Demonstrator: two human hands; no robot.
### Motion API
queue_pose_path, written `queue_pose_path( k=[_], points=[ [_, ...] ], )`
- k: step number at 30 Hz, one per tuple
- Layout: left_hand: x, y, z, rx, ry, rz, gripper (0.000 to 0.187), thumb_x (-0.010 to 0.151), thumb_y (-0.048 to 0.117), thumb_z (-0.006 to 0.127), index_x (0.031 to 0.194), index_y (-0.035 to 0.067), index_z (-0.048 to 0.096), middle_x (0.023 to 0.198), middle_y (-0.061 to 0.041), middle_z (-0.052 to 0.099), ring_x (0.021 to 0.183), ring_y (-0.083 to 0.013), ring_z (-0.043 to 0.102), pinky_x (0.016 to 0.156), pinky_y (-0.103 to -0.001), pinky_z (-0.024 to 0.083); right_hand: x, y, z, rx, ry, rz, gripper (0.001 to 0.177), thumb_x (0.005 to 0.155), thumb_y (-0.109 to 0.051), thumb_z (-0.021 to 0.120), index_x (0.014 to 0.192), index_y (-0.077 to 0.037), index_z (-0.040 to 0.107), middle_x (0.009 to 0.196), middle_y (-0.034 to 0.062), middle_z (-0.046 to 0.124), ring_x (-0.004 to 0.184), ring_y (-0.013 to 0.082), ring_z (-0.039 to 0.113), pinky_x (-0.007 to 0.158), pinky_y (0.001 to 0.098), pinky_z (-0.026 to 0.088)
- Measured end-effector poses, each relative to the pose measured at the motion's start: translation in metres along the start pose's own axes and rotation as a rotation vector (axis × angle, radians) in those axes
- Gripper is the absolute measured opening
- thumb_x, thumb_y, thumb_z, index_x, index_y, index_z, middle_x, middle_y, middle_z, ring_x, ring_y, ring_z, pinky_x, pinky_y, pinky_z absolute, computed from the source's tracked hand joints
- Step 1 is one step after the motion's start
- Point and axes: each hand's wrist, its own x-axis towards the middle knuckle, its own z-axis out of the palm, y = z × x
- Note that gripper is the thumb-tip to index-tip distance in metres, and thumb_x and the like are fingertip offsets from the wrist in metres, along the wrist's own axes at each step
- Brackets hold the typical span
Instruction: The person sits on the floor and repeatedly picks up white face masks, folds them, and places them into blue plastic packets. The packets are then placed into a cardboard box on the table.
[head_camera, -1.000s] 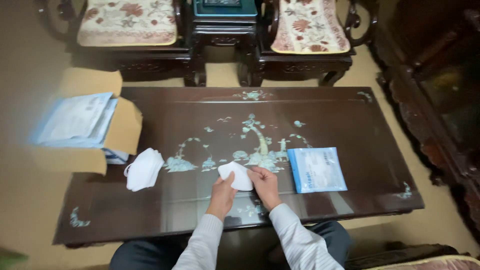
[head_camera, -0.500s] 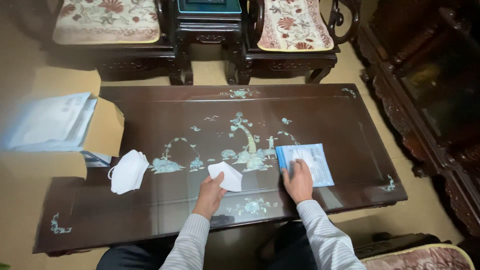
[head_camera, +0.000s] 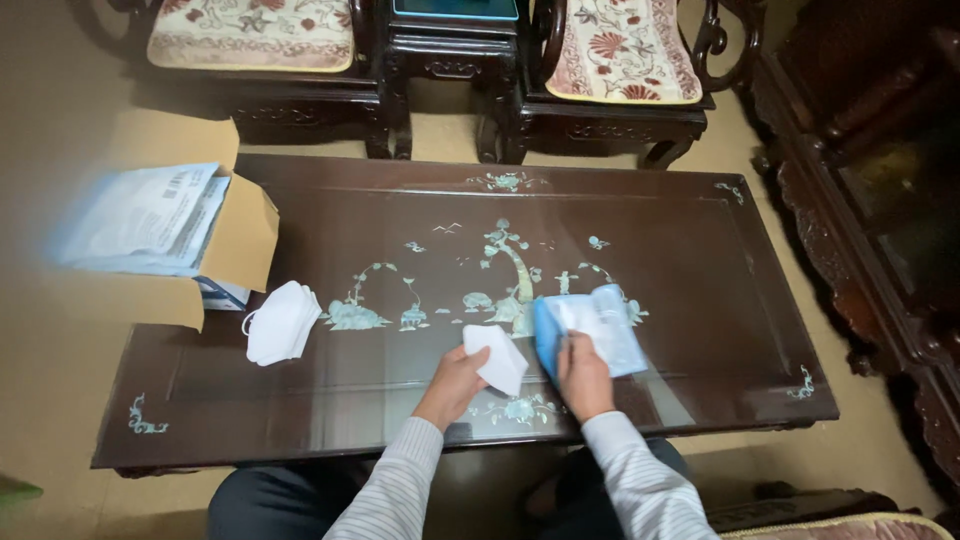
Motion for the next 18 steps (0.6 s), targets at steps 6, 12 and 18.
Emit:
queue_pose_path(
  k=[6,12,18],
  points=[
    [0.044,-0.029,-0.014,0.390,0.041,0.066,0.042,0.088,0.033,0.084,0.121,0.009,0.073,0.107,-0.011,0.075,0.099,-0.0242,0.075,0.079,-0.041,0.063,-0.025,-0.059,0.022,0.177,-0.016,-0.070,0.020,0.104,-0.032,0.052,0.103,-0.014,0.061,0.120,0.0091,0.076,0.099,0.0346,0.075,0.085,0.0492,0.060],
    [0.061,-0.034,-0.032,0.598,0.224,0.140,0.035,0.088,0.037,0.077,0.117,0.018,0.078,0.105,-0.006,0.079,0.102,-0.0212,0.073,0.083,-0.039,0.059,-0.047,-0.108,0.012,0.210,0.064,-0.225,0.021,0.102,-0.033,0.057,0.097,-0.015,0.065,0.111,0.0088,0.078,0.095,0.0312,0.077,0.079,0.0429,0.061],
    [-0.016,0.025,-0.003,0.263,0.172,0.069,0.062,0.104,0.045,0.058,0.146,-0.001,0.054,0.141,-0.022,0.059,0.129,-0.0365,0.056,0.099,-0.053,0.053,-0.012,-0.085,0.004,0.197,0.039,-0.320,0.046,0.107,-0.028,0.050,0.138,0.006,0.054,0.145,0.0314,0.053,0.139,0.0430,0.048,0.119,0.0507,0.032]
  ],
)
